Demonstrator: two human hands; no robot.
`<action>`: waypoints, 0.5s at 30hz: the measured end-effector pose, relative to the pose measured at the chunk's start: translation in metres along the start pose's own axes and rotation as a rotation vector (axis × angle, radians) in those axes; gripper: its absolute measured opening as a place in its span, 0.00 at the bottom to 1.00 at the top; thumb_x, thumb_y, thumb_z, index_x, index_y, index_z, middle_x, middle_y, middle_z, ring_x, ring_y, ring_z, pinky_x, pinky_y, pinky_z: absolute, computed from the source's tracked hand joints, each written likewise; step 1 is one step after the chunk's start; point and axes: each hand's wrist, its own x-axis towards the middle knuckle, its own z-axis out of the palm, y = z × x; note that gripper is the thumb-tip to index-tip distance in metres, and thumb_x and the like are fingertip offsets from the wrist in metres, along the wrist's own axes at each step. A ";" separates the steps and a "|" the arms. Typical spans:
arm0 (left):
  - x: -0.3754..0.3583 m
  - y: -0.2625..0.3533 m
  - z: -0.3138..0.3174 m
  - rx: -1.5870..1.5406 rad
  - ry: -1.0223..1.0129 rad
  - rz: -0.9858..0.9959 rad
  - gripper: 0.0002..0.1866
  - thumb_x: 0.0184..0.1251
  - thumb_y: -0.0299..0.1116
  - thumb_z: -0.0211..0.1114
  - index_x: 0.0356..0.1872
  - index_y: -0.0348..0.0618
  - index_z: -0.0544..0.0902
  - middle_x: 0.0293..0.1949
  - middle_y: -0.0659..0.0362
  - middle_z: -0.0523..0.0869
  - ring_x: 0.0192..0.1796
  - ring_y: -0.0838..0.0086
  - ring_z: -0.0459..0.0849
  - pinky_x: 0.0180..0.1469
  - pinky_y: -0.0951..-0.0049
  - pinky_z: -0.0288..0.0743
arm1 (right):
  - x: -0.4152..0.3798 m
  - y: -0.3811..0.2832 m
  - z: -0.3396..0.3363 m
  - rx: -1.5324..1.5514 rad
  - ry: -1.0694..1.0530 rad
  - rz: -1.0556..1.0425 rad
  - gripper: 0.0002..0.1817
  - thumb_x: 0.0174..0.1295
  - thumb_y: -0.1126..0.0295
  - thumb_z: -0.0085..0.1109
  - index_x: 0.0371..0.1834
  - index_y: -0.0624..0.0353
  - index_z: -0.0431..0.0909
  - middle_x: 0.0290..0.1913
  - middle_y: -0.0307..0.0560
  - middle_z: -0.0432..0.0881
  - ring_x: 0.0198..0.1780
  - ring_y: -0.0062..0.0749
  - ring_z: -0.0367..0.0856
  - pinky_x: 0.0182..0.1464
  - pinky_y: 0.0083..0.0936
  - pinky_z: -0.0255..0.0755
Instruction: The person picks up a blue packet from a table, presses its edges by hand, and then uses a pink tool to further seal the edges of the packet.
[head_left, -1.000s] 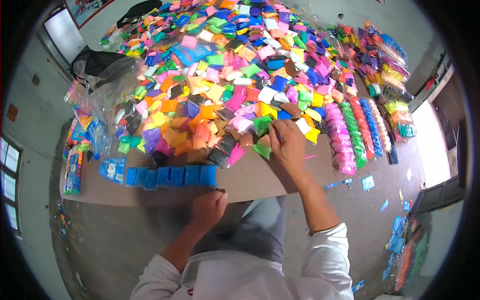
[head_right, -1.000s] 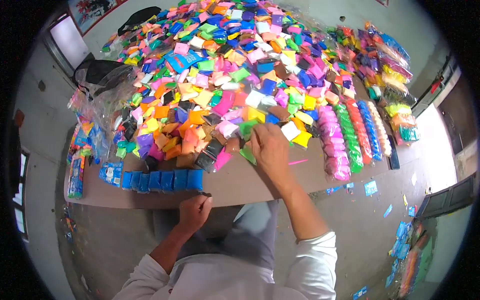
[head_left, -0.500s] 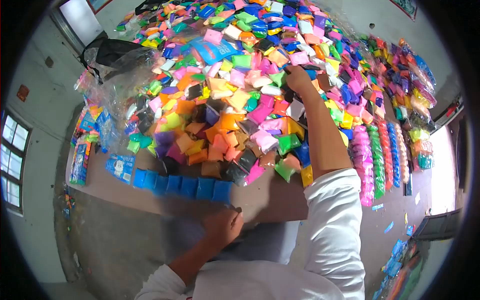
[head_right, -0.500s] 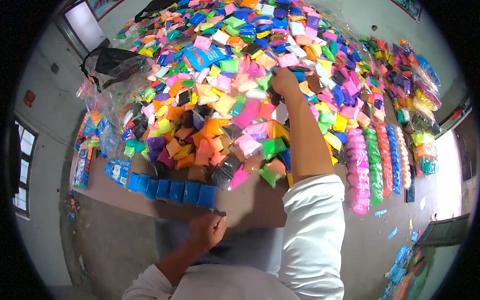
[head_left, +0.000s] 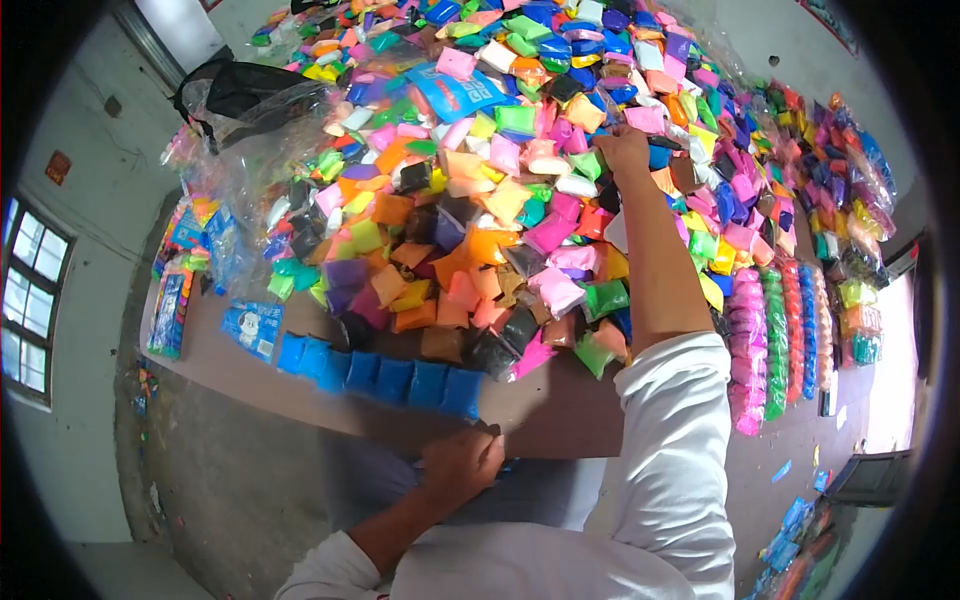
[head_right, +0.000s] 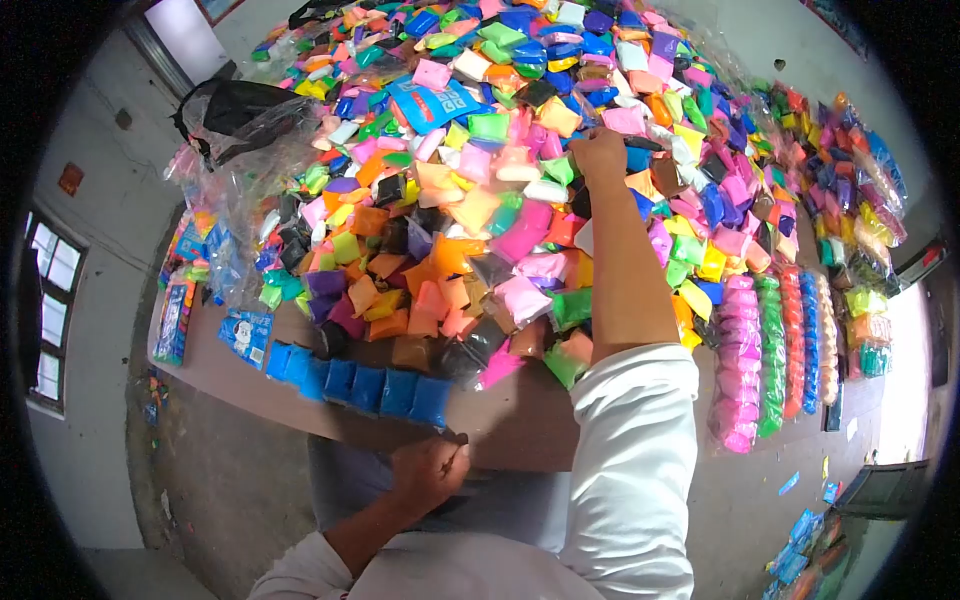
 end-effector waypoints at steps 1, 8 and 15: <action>0.000 -0.001 0.001 -0.026 0.023 0.007 0.11 0.51 0.28 0.68 0.18 0.46 0.73 0.15 0.58 0.74 0.17 0.62 0.76 0.19 0.64 0.67 | 0.002 0.004 0.001 0.000 0.001 -0.003 0.16 0.42 0.63 0.68 0.29 0.65 0.82 0.26 0.52 0.83 0.27 0.37 0.82 0.32 0.32 0.73; -0.007 -0.004 0.000 -0.217 0.009 -0.071 0.07 0.56 0.32 0.65 0.22 0.44 0.78 0.21 0.55 0.79 0.23 0.59 0.79 0.24 0.63 0.71 | -0.073 -0.028 -0.056 0.409 0.066 -0.015 0.08 0.52 0.70 0.65 0.32 0.62 0.80 0.24 0.40 0.81 0.22 0.23 0.76 0.24 0.23 0.68; -0.005 -0.002 -0.019 -0.405 -0.051 -0.092 0.10 0.59 0.32 0.63 0.21 0.39 0.75 0.20 0.51 0.76 0.25 0.58 0.77 0.29 0.64 0.69 | -0.181 -0.030 -0.087 0.820 -0.113 0.090 0.07 0.62 0.70 0.59 0.41 0.58 0.78 0.30 0.37 0.81 0.29 0.19 0.77 0.29 0.15 0.70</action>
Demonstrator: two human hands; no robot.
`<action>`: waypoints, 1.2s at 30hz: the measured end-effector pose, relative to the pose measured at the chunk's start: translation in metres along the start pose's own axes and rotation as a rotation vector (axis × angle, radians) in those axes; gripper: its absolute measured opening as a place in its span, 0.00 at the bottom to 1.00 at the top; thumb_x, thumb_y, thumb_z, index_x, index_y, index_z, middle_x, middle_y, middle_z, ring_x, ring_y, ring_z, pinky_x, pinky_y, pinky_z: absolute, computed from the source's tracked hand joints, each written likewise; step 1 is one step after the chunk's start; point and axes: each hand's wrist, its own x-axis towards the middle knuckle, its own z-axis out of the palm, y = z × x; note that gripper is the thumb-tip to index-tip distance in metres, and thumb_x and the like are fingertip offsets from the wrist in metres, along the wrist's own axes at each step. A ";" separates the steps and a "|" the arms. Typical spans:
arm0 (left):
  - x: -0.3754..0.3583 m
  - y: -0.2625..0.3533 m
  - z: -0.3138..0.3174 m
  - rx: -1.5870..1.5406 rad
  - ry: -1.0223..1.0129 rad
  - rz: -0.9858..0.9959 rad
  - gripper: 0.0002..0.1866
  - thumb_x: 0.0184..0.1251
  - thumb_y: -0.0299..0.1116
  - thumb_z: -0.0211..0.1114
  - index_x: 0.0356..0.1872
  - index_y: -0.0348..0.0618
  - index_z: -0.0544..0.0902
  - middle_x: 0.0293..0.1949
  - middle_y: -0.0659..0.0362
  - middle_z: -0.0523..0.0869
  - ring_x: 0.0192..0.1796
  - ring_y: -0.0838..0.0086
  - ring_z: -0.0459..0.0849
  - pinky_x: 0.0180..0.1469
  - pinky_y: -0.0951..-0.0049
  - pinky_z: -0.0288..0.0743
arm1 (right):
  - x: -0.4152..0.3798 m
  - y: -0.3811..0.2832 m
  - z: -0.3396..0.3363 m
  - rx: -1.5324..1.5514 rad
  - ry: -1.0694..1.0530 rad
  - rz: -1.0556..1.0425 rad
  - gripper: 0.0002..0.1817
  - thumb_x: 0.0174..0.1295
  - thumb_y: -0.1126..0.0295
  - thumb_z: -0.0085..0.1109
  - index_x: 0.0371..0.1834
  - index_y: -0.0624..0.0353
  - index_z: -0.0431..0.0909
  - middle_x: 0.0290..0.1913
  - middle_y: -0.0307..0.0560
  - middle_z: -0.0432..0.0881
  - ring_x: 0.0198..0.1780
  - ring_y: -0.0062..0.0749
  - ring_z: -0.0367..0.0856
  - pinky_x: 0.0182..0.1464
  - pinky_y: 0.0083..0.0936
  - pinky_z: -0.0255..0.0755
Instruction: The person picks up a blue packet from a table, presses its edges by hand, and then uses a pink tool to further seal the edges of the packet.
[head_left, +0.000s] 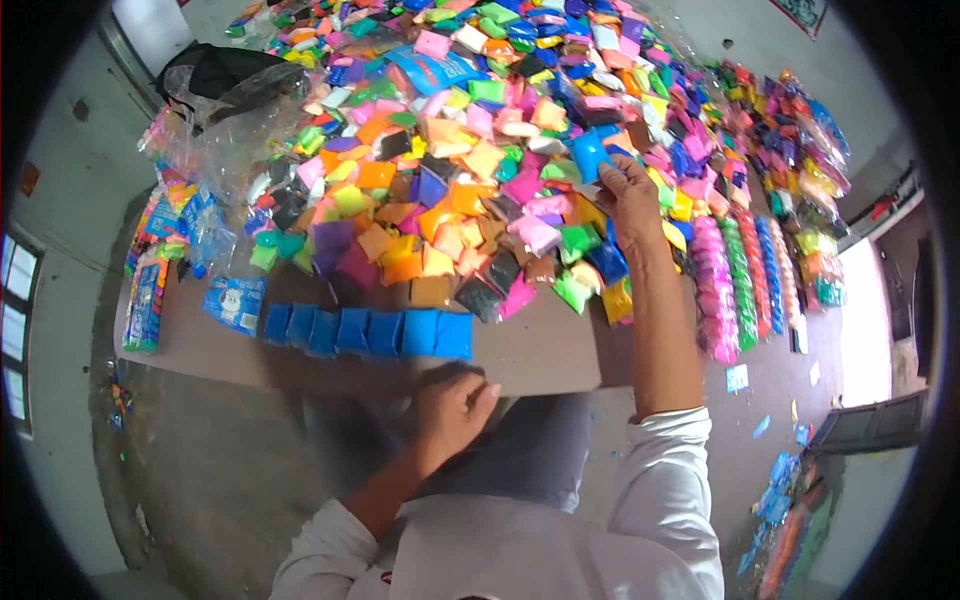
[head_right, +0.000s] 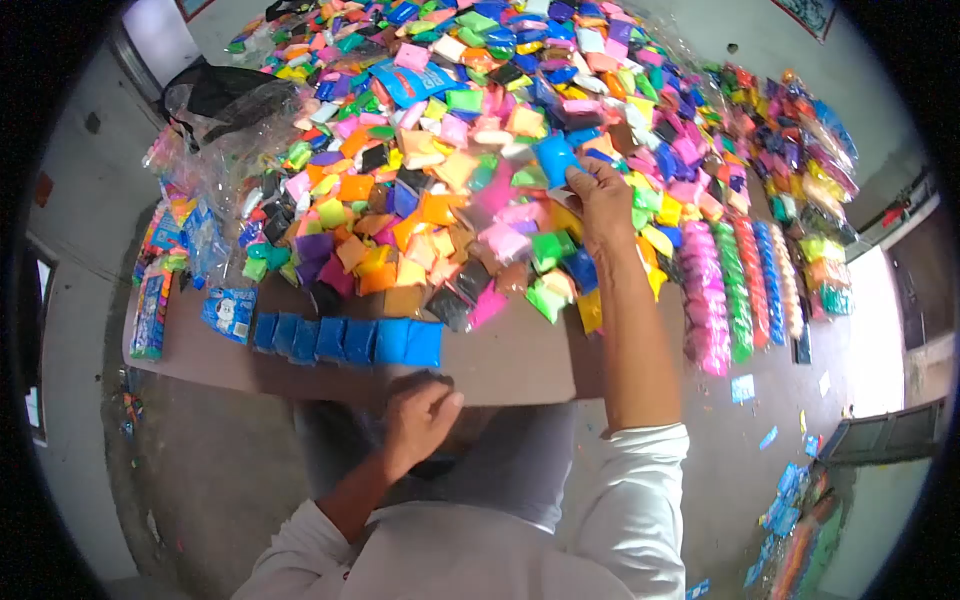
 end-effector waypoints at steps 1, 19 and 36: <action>0.002 0.004 -0.006 -0.013 -0.028 0.028 0.11 0.60 0.32 0.62 0.22 0.37 0.74 0.20 0.50 0.75 0.25 0.56 0.75 0.29 0.63 0.68 | -0.012 0.004 -0.001 0.076 -0.019 -0.018 0.07 0.62 0.71 0.59 0.42 0.58 0.77 0.31 0.37 0.81 0.29 0.19 0.77 0.30 0.15 0.70; -0.065 -0.006 -0.044 -0.596 -0.246 -0.315 0.26 0.69 0.55 0.52 0.40 0.36 0.77 0.27 0.61 0.78 0.30 0.81 0.72 0.33 0.77 0.69 | -0.320 0.031 0.059 -0.050 -0.426 0.253 0.14 0.61 0.75 0.60 0.50 0.64 0.77 0.37 0.36 0.79 0.37 0.16 0.73 0.40 0.16 0.68; -0.093 -0.008 -0.040 -0.593 -0.261 -0.288 0.19 0.74 0.46 0.48 0.47 0.39 0.75 0.24 0.64 0.74 0.25 0.83 0.71 0.26 0.81 0.67 | -0.358 0.050 0.077 0.074 -0.129 0.289 0.11 0.67 0.69 0.55 0.44 0.67 0.76 0.34 0.40 0.80 0.32 0.18 0.76 0.33 0.17 0.71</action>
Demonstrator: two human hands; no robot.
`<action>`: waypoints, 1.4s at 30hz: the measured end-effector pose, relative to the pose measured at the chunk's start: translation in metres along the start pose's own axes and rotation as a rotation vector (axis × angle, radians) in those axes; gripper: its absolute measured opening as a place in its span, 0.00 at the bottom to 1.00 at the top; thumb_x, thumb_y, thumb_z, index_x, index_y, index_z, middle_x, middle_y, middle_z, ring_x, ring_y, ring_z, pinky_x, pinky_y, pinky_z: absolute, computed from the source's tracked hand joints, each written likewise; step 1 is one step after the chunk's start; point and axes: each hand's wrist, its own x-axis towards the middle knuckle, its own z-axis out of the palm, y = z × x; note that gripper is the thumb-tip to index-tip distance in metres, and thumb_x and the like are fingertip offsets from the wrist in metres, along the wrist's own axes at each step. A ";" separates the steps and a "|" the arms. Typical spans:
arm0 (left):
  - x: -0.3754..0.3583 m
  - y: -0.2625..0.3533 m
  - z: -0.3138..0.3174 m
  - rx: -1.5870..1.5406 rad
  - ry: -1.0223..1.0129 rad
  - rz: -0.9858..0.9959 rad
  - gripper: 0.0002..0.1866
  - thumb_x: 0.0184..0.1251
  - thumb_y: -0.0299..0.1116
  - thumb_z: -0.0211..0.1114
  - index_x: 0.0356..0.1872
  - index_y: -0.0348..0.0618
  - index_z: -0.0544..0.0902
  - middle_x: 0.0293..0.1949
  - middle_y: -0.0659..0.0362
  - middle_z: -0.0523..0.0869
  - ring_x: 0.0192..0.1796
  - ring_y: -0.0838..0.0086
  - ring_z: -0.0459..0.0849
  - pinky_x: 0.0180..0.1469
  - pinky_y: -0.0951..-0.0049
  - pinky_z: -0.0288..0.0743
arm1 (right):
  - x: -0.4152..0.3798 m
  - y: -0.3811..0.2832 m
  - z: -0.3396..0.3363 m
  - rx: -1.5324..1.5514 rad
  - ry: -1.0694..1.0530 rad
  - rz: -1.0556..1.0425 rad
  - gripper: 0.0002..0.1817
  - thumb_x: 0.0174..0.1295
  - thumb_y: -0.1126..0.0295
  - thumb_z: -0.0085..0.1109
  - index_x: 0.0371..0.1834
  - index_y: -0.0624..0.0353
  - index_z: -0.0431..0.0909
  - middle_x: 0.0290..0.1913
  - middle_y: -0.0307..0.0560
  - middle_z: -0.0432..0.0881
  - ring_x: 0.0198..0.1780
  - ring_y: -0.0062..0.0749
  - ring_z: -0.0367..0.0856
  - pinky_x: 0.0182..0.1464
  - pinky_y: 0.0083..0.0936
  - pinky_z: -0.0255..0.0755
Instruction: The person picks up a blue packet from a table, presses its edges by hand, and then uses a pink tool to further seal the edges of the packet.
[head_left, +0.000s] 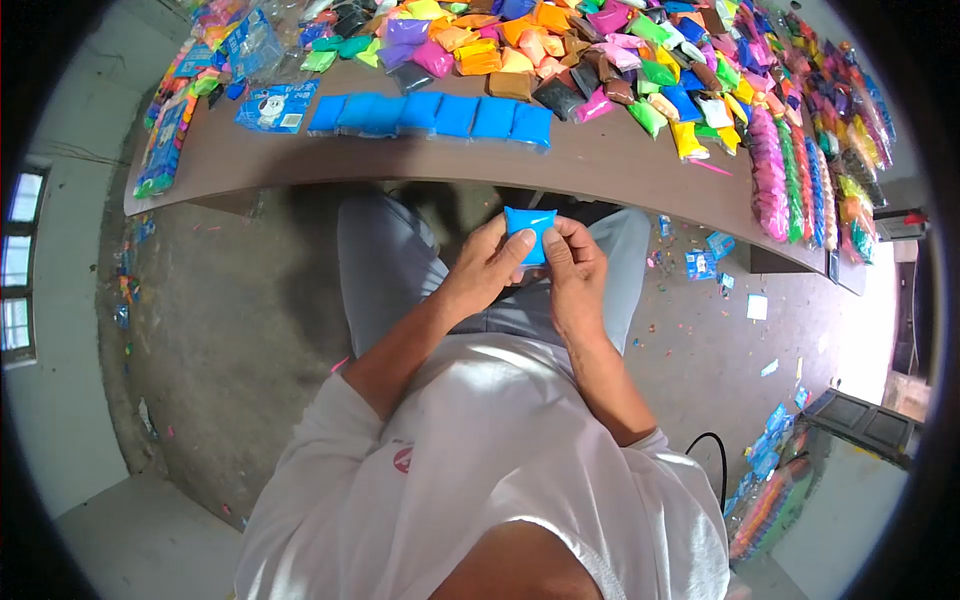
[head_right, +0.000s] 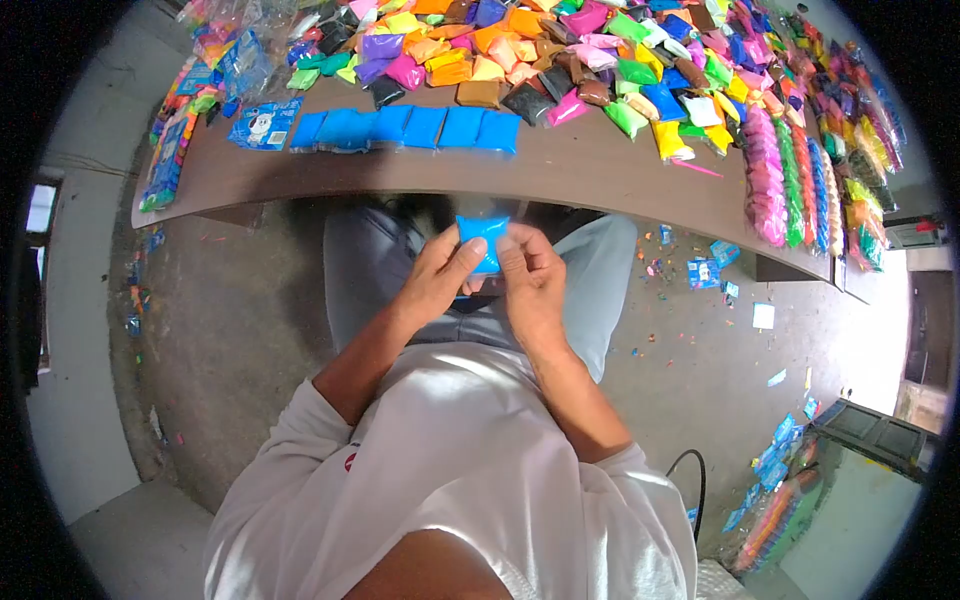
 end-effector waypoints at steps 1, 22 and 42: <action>0.000 0.000 0.000 0.003 0.002 -0.002 0.19 0.74 0.46 0.48 0.47 0.39 0.75 0.24 0.64 0.74 0.25 0.83 0.71 0.26 0.81 0.67 | 0.001 0.002 0.000 -0.011 0.050 0.032 0.11 0.67 0.68 0.55 0.43 0.67 0.76 0.33 0.40 0.80 0.30 0.18 0.76 0.32 0.18 0.71; -0.003 -0.012 0.001 0.020 -0.019 -0.069 0.27 0.73 0.55 0.44 0.32 0.38 0.76 0.22 0.63 0.74 0.22 0.82 0.68 0.23 0.79 0.64 | 0.013 -0.006 -0.009 0.075 -0.156 0.219 0.12 0.66 0.61 0.56 0.37 0.60 0.77 0.27 0.37 0.78 0.23 0.16 0.69 0.23 0.14 0.61; -0.003 -0.007 0.009 -0.073 -0.123 -0.120 0.17 0.73 0.43 0.52 0.33 0.40 0.77 0.22 0.67 0.73 0.22 0.85 0.66 0.23 0.83 0.60 | 0.019 -0.001 -0.020 0.137 -0.088 0.194 0.10 0.63 0.62 0.60 0.35 0.59 0.79 0.27 0.34 0.79 0.25 0.14 0.70 0.27 0.14 0.64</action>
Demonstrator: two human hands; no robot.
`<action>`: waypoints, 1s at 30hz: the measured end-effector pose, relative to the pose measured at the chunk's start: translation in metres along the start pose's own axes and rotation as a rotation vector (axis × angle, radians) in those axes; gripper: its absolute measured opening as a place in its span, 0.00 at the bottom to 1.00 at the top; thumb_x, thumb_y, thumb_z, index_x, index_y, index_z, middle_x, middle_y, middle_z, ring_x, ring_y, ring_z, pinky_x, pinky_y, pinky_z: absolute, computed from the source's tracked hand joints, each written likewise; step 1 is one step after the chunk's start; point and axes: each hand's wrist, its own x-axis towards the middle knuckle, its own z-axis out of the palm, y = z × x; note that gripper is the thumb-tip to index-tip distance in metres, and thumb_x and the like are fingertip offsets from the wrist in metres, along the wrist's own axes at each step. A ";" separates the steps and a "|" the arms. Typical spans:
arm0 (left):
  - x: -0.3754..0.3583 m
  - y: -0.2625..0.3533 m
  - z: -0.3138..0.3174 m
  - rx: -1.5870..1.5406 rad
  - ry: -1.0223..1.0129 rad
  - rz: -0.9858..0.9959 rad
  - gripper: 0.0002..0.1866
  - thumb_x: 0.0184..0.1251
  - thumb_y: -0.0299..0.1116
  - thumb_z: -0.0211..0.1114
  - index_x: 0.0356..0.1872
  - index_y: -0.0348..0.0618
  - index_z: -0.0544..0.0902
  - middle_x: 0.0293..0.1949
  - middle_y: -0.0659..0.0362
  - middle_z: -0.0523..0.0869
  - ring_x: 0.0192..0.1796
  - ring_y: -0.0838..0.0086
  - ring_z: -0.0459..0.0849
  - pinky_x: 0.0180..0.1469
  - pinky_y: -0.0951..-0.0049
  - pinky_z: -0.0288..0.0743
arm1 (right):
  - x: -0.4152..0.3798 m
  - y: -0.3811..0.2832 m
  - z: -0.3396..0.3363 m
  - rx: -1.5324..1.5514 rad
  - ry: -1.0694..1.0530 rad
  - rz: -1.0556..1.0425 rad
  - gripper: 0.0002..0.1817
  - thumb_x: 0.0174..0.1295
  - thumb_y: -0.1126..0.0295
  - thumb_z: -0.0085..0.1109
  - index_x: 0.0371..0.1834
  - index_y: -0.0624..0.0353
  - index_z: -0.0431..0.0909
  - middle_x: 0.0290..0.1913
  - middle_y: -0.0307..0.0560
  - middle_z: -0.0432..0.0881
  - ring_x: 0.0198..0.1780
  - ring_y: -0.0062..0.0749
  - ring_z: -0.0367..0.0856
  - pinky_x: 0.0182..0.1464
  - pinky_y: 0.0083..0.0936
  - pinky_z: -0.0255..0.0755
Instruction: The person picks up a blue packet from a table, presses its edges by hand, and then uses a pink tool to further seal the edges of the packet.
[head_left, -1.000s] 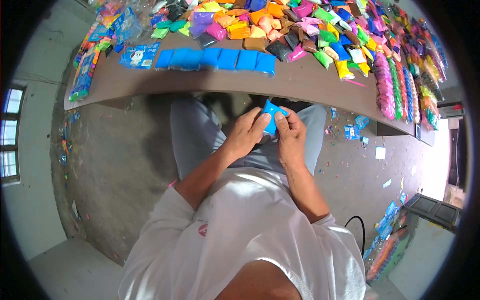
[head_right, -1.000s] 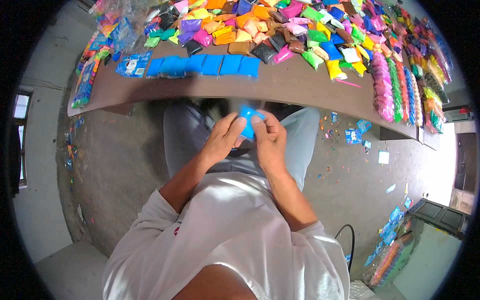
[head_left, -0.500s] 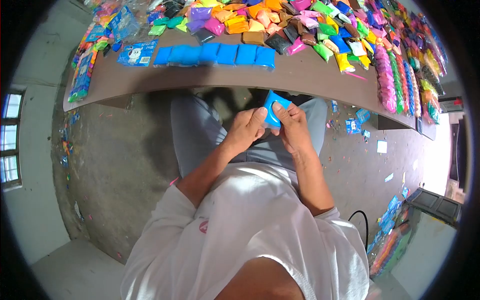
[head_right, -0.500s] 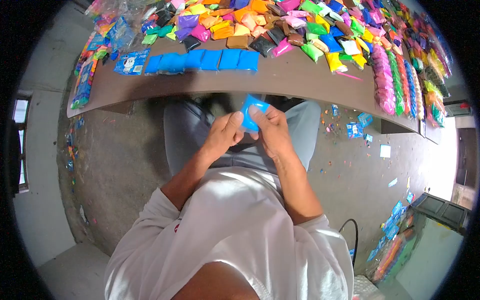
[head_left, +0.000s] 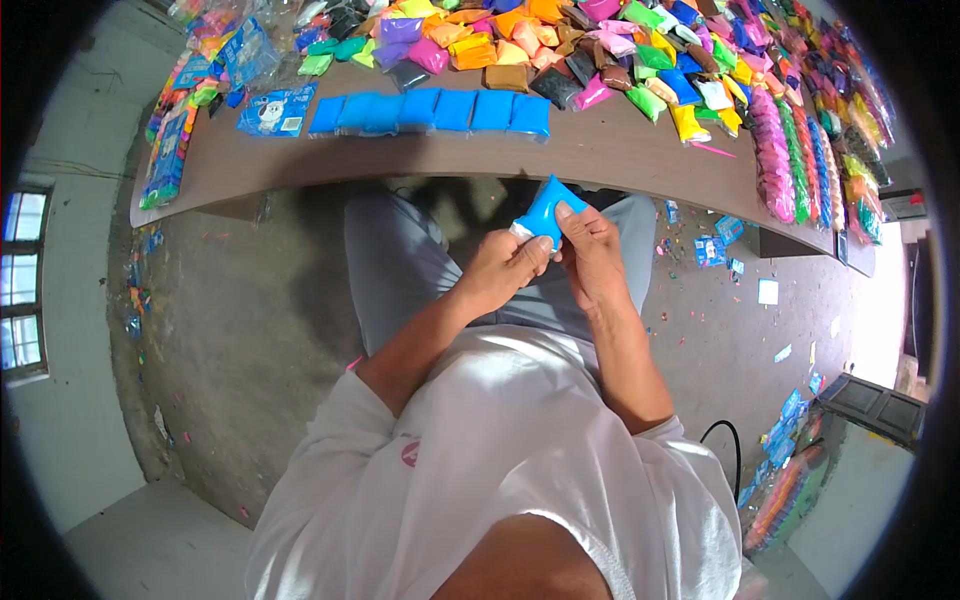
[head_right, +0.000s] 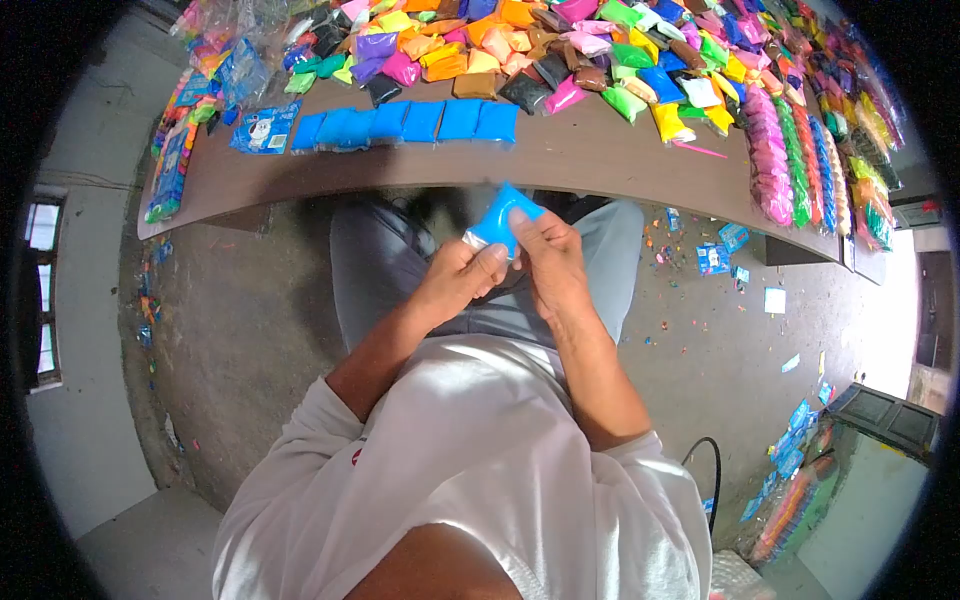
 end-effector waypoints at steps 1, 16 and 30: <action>0.000 -0.002 0.001 0.001 -0.001 0.000 0.17 0.73 0.43 0.52 0.33 0.40 0.77 0.22 0.67 0.73 0.22 0.85 0.66 0.23 0.83 0.60 | 0.000 0.000 -0.001 0.081 -0.016 0.029 0.10 0.63 0.63 0.60 0.34 0.58 0.78 0.27 0.33 0.79 0.25 0.13 0.70 0.28 0.15 0.64; 0.000 -0.001 0.006 -0.077 0.085 -0.023 0.16 0.73 0.36 0.49 0.32 0.34 0.77 0.21 0.64 0.72 0.21 0.84 0.66 0.20 0.80 0.59 | -0.001 0.004 -0.001 0.066 -0.072 0.020 0.08 0.63 0.66 0.61 0.37 0.58 0.78 0.31 0.35 0.80 0.28 0.15 0.72 0.30 0.13 0.65; 0.002 -0.017 0.009 -0.033 0.065 -0.007 0.14 0.73 0.37 0.50 0.36 0.36 0.77 0.22 0.65 0.73 0.21 0.86 0.66 0.21 0.83 0.59 | 0.000 0.004 0.000 0.188 -0.056 0.054 0.07 0.63 0.65 0.60 0.36 0.56 0.76 0.29 0.35 0.78 0.26 0.15 0.72 0.28 0.14 0.66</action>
